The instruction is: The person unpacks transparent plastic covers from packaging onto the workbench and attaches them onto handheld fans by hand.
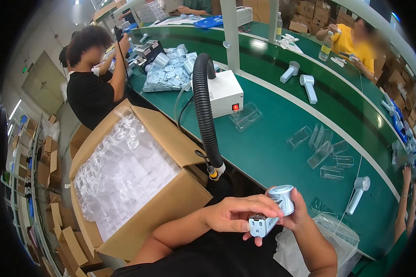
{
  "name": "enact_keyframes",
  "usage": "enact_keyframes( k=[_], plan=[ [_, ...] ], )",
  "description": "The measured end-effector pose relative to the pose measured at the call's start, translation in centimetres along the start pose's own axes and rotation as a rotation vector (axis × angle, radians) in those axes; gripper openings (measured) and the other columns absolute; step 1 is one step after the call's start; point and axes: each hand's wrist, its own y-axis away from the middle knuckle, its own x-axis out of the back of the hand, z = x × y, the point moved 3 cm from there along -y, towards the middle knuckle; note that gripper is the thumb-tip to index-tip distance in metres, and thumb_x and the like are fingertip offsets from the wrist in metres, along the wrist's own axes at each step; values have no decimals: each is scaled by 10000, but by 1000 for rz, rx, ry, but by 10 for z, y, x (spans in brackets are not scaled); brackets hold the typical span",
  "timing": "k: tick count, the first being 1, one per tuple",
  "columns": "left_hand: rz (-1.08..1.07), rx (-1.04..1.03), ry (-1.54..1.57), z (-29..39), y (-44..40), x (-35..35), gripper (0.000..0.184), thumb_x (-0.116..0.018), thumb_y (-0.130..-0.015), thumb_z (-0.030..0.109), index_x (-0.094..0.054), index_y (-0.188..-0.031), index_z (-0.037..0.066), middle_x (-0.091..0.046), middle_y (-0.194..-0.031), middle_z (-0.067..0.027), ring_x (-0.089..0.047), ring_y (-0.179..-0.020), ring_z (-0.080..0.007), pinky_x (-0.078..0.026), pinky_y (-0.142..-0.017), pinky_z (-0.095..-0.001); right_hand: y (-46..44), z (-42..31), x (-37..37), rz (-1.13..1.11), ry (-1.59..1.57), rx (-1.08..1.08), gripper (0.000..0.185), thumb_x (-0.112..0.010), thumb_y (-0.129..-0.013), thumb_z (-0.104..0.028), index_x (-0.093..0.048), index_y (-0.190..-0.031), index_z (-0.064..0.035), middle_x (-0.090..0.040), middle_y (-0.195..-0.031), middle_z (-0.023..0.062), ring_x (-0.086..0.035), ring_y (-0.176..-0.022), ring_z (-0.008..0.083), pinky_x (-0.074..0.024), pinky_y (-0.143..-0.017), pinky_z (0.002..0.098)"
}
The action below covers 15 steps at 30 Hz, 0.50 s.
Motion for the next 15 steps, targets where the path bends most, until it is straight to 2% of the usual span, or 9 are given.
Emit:
enact_keyframes(
  k=[3, 6, 8, 9, 11, 12, 14, 15],
  plan=[
    [-48, -63, -59, 5, 5, -1, 423, -540, -977, 124, -465, -1365, -29, -370, -1406, -225, -682, -886, -249, -542, -621, -232, 0, -1, 1, 28, 50, 56, 741, -594, -843, -642, -551, -1140, 36, -644, -886, 126, -611, -564, 136, -480, -424, 235],
    [-50, 13, -101, 6, 8, -2, 418, -507, -986, 99, -452, -1381, -28, -361, -1423, -222, -674, -902, -232, -536, -627, -229, 5, -14, -2, -92, 147, 58, 728, -622, -831, -626, -541, -1133, 32, -644, -941, 131, -650, -648, 147, -489, -432, 232],
    [-93, 14, -97, 2, 10, -2, 433, -476, -991, 77, -425, -1409, -24, -324, -1467, -222, -666, -923, -227, -534, -638, -239, 7, -15, -1, -20, 177, 146, 719, -640, -824, -615, -539, -1126, 30, -640, -967, 131, -642, -636, 138, -477, -418, 222],
    [-122, 47, -57, 1, 12, 1, 473, -465, -982, 52, -378, -1442, -20, -276, -1507, -218, -654, -960, -230, -541, -679, -253, 10, -17, 5, -14, 197, 101, 746, -673, -783, -635, -541, -1117, 19, -628, -999, 133, -641, -664, 133, -493, -446, 228],
    [-8, 54, -17, 4, 17, 4, 541, -494, -970, 73, -312, -1471, -22, -253, -1526, -204, -640, -1001, -230, -541, -712, -256, 23, -39, -3, 67, 512, 184, 781, -678, -745, -680, -541, -1109, -3, -623, -1010, 119, -641, -718, 152, -519, -547, 248],
    [99, 100, 27, 5, 21, 9, 684, -594, -926, 117, -246, -1509, 28, -245, -1538, -178, -629, -983, -210, -542, -726, -261, 27, -55, 5, 206, 882, 482, 811, -775, -653, -658, -543, -1091, -16, -632, -964, 87, -643, -750, 175, -524, -658, 276],
    [175, 370, -208, -15, 39, 17, 818, -708, -860, 172, -237, -1523, 82, -315, -1497, -146, -631, -873, -171, -535, -676, -260, 43, -67, -28, 193, 1157, 529, 832, -883, -550, -572, -549, -1067, -13, -641, -925, 74, -650, -762, 190, -517, -702, 291],
    [107, 423, -582, -8, 36, 10, 796, -773, -810, 196, -345, -1471, 84, -496, -1331, -115, -616, -747, -136, -518, -630, -257, 46, -63, -29, 61, 1455, 616, 870, -950, -456, -483, -548, -1065, -9, -643, -902, 80, -660, -780, 189, -523, -704, 289]
  ],
)
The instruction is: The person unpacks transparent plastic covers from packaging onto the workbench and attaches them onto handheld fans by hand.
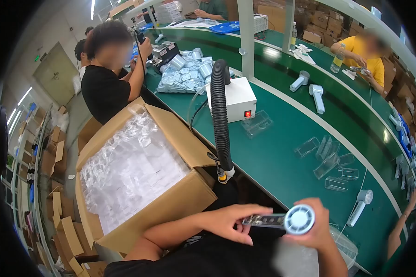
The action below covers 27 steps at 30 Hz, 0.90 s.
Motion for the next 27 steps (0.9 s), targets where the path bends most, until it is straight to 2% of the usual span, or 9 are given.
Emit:
enact_keyframes(
  k=[2, 5, 8, 12, 15, 18, 21, 25, 27],
  plan=[
    [186, -121, -344, 13, -2, -9, 507, -764, -815, 215, -536, -1229, 33, -633, -1012, -101, -637, -686, -187, -504, -607, -295, 9, -9, -10, -48, -33, -21, 845, -951, -481, -439, -539, -1086, -15, -651, -887, 82, -668, -783, 177, -524, -703, 283],
    [159, -163, -598, 9, 2, -13, 458, -728, -832, 216, -549, -1204, 19, -643, -1003, -128, -659, -767, -296, -523, -663, -363, 11, -9, -16, -81, -167, -119, 807, -946, -522, -381, -537, -1120, -27, -663, -881, 65, -671, -793, 155, -524, -711, 277],
    [266, -153, -306, 14, -2, -23, 440, -729, -830, 221, -563, -1184, 17, -657, -963, -124, -659, -800, -303, -531, -689, -368, 16, -4, -19, -92, -283, -162, 807, -938, -540, -362, -528, -1152, -33, -663, -886, 61, -669, -802, 149, -522, -720, 274],
    [225, -146, -581, 20, -6, -25, 463, -761, -819, 284, -573, -1132, 1, -646, -903, -134, -655, -691, -302, -530, -582, -343, 22, 5, -23, -90, -353, -132, 807, -935, -549, -359, -514, -1151, -27, -664, -873, 56, -665, -796, 146, -518, -715, 277],
    [154, -232, -502, 17, -13, -26, 447, -765, -817, 256, -572, -1115, -15, -643, -889, -136, -655, -687, -294, -524, -563, -339, 26, 11, -17, -111, -305, -20, 776, -934, -546, -348, -519, -1113, -18, -659, -851, 60, -665, -761, 149, -520, -674, 268],
    [225, -266, -532, 24, -22, -35, 428, -767, -813, 226, -567, -1097, -23, -632, -865, -133, -647, -670, -288, -513, -550, -342, 40, 23, -19, 59, -383, -19, 796, -934, -523, -376, -528, -1095, 0, -644, -825, 60, -657, -716, 150, -519, -650, 269],
    [283, -240, -560, 19, -33, -25, 387, -776, -790, 225, -598, -1064, 19, -644, -873, -107, -650, -677, -291, -516, -552, -343, 35, 9, -18, 255, -168, -32, 788, -907, -554, -395, -525, -1106, 19, -628, -830, 65, -642, -707, 156, -510, -641, 270],
    [187, -239, -480, 12, -38, -17, 391, -783, -788, 213, -596, -1063, 7, -660, -887, -123, -667, -701, -287, -527, -573, -338, 11, 7, -1, -40, -210, -42, 731, -900, -594, -330, -485, -1092, 7, -669, -832, 90, -670, -731, 157, -527, -672, 275],
    [278, -251, -407, 9, -42, -29, 394, -788, -781, 194, -595, -1066, 3, -663, -883, -130, -669, -711, -288, -526, -585, -331, 7, 3, 9, -71, -255, -70, 703, -899, -594, -307, -496, -1078, 4, -677, -850, 99, -682, -746, 161, -536, -679, 281]
  ],
)
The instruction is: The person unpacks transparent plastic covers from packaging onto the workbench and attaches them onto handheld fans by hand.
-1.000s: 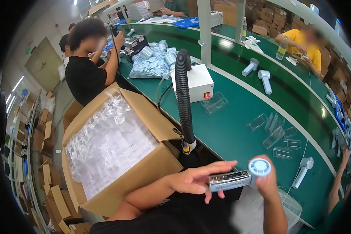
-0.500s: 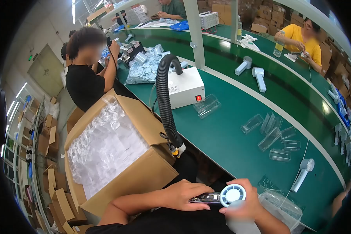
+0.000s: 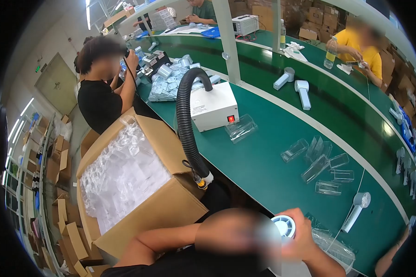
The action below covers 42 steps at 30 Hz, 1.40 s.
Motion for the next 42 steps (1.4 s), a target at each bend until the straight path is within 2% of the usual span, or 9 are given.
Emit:
enact_keyframes(
  k=[4, 8, 11, 15, 19, 24, 27, 37, 42],
  plan=[
    [65, 83, -14, -24, -1, 3, 391, -798, -762, 183, -620, -1060, 2, -671, -911, -137, -682, -755, -249, -535, -663, -324, 0, 20, -19, 330, 77, -44, 610, -856, -626, -232, -551, -1099, 5, -675, -887, 119, -685, -819, 211, -543, -735, 337],
    [191, 186, 98, -53, -11, -1, 394, -777, -787, 183, -624, -1095, -8, -678, -932, -97, -656, -823, -151, -516, -743, -288, -44, -1, 12, 62, 145, -236, 742, -835, -674, -320, -480, -1271, -60, -616, -1133, 139, -651, -974, 259, -516, -800, 359],
    [255, 285, 735, -55, -29, -9, 580, -717, -870, 354, -496, -1237, -37, -652, -978, -173, -617, -684, -163, -504, -597, -279, -46, -5, 40, 5, -864, -229, 993, -852, -683, -424, -317, -1445, -77, -524, -1276, 119, -595, -1040, 233, -521, -783, 307],
    [220, 229, 717, -55, -52, -8, 618, -611, -923, 448, -438, -1252, -46, -644, -981, -195, -597, -637, -152, -483, -526, -271, -29, 24, 26, 125, -194, -116, 833, -828, -722, -381, -434, -1377, -48, -461, -1354, 140, -558, -1070, 212, -516, -800, 325],
    [-43, 219, 265, -64, -69, -32, 547, -569, -928, 320, -425, -1321, -33, -615, -1093, -147, -629, -804, -203, -519, -649, -298, -27, 52, 20, 398, -340, -339, 420, -800, -776, -226, -644, -1121, -43, -663, -1022, 59, -627, -897, 142, -510, -828, 316],
    [-21, 126, -155, -68, -78, -22, 543, -686, -825, 94, -479, -1317, -5, -619, -1160, -129, -606, -870, -189, -473, -626, -263, -89, 84, 181, 735, 225, -320, 434, -775, -769, -298, -632, -1069, -18, -684, -907, 98, -647, -803, 146, -524, -733, 310],
    [64, 161, -293, -77, -80, -6, 496, -696, -819, 114, -517, -1264, -10, -609, -1127, -145, -598, -931, -300, -495, -819, -382, -138, 141, 279, 655, 771, -595, 616, -728, -683, -501, -664, -1051, -12, -705, -966, 173, -690, -874, 312, -531, -795, 404],
    [375, 161, -822, -96, -76, 48, 407, -667, -789, 72, -578, -1179, -5, -463, -1332, -194, -413, -1214, -416, -367, -1010, -481, -163, 244, 318, 545, 895, -954, 698, -660, -718, -678, -693, -999, -40, -688, -1068, 175, -653, -1023, 337, -511, -858, 438],
    [434, 181, -914, -104, -88, 54, 486, -659, -796, 98, -544, -1257, -4, -348, -1466, -224, -306, -1316, -474, -306, -1059, -543, -82, 125, 297, 587, 633, -394, 430, -663, -861, -364, -639, -1125, -25, -694, -901, 94, -645, -811, 175, -506, -706, 309]
  ],
)
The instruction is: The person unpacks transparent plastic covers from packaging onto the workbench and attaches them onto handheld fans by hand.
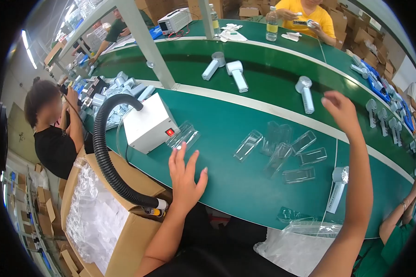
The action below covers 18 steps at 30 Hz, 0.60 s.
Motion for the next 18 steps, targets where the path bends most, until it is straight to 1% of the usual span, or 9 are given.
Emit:
enact_keyframes(
  k=[1, 3, 5, 6, 8, 9, 10, 13, 18],
  plan=[
    [31, 17, -16, 1, -4, -5, 493, -655, -800, 107, -538, -1267, -4, -323, -1484, -229, -287, -1330, -481, -297, -1063, -555, 32, -21, 16, -63, -100, -102, 348, -657, -875, -289, -640, -1100, -24, -683, -876, 63, -618, -777, 119, -490, -671, 259],
    [29, 29, -67, 3, -13, -14, 506, -646, -810, 129, -530, -1288, 14, -285, -1509, -223, -251, -1353, -495, -282, -1069, -573, 79, -52, 35, -50, -210, -113, 281, -643, -863, -227, -648, -1062, -27, -660, -864, 29, -571, -769, 73, -449, -638, 207],
    [60, 61, -178, 0, -19, -17, 518, -647, -811, 140, -525, -1305, 37, -288, -1510, -210, -258, -1353, -499, -287, -1070, -569, 102, -75, 44, -118, -195, 68, 264, -646, -842, -188, -655, -1048, -23, -665, -873, 33, -583, -792, 84, -444, -619, 208],
    [66, 53, -176, -5, -20, -22, 518, -647, -811, 140, -525, -1305, 37, -288, -1510, -210, -258, -1353, -499, -287, -1070, -569, 111, -87, 43, -149, -191, 107, 258, -655, -819, -166, -660, -1036, -26, -673, -906, 37, -593, -812, 92, -438, -608, 219],
    [114, 172, -137, -22, -18, -33, 522, -640, -813, 133, -518, -1313, 44, -312, -1503, -197, -272, -1352, -487, -300, -1067, -551, 119, -108, 36, -178, -58, 169, 251, -665, -811, -159, -664, -1024, -25, -681, -939, 51, -607, -814, 106, -440, -588, 237],
    [100, 183, -160, -24, -18, -36, 552, -653, -789, 97, -512, -1321, 52, -401, -1428, -177, -328, -1315, -458, -326, -1046, -533, 121, -115, 31, -175, -14, 185, 257, -678, -801, -158, -668, -1023, -29, -681, -949, 70, -620, -812, 128, -436, -560, 251],
    [112, 191, -154, -24, -14, -35, 552, -653, -789, 97, -512, -1321, 52, -401, -1428, -177, -328, -1315, -458, -326, -1046, -533, 121, -117, 27, -161, 17, 218, 258, -682, -799, -159, -669, -1023, -31, -680, -948, 79, -624, -804, 139, -436, -552, 252],
    [120, 115, -201, -19, -10, -37, 605, -693, -734, 47, -520, -1313, 63, -493, -1247, -142, -429, -1190, -387, -371, -989, -508, 121, -112, 24, -88, 85, 253, 258, -681, -800, -152, -666, -1032, -39, -676, -928, 89, -632, -771, 164, -438, -547, 260],
    [101, 127, -187, -31, -11, -36, 500, -671, -802, 80, -531, -1281, 57, -501, -1252, -144, -466, -1139, -353, -391, -956, -456, 152, -59, 41, 206, 74, 27, 309, -679, -814, -146, -621, -1101, -48, -655, -835, 66, -597, -698, 130, -434, -570, 261]
  ],
)
